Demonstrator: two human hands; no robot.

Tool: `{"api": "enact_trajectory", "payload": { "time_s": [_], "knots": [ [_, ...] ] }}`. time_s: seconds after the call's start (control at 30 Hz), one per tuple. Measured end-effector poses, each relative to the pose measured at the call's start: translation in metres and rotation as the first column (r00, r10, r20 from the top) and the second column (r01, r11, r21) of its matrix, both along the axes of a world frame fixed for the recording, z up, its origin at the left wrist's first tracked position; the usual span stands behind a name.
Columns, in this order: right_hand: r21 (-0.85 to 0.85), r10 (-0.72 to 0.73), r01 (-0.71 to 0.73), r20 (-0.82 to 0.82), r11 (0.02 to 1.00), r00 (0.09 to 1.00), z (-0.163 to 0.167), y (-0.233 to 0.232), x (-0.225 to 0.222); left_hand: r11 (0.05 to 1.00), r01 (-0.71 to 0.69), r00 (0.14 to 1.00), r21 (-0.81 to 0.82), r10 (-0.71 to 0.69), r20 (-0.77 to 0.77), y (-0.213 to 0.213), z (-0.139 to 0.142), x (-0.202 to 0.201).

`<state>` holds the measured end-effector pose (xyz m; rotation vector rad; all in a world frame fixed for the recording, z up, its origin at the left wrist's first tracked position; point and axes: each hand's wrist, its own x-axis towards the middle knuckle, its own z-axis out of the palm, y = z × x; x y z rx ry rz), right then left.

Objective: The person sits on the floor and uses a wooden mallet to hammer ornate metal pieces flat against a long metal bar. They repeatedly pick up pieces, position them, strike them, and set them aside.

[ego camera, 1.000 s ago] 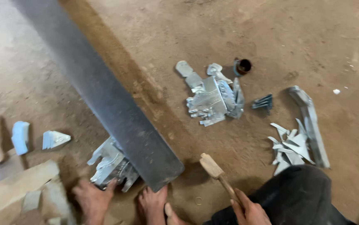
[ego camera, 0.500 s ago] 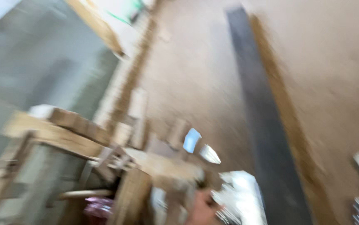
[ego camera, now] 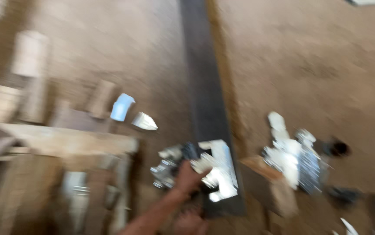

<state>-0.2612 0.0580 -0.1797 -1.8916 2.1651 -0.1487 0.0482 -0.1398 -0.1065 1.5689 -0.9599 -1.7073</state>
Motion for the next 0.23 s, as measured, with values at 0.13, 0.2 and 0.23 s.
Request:
{"api": "enact_trajectory", "payload": {
  "time_s": [0.13,0.2,0.23],
  "knots": [
    [-0.180,0.057,-0.060,-0.024,0.982,0.998,-0.003,0.013,-0.001,0.997,-0.040,0.990,-0.073,0.029,-0.140,-0.006,-0.002,-0.013],
    [-0.247,0.083,-0.091,-0.042,0.965,0.996,0.008,0.023,-0.003,0.997,-0.026,0.994,-0.067,0.018,-0.110,-0.012,0.002,-0.009],
    [-0.250,0.078,-0.088,-0.048,0.964,0.996,0.011,0.031,-0.010,0.998,0.003,0.997,-0.058,-0.008,-0.082,-0.011,0.005,-0.014]
  ]
}}
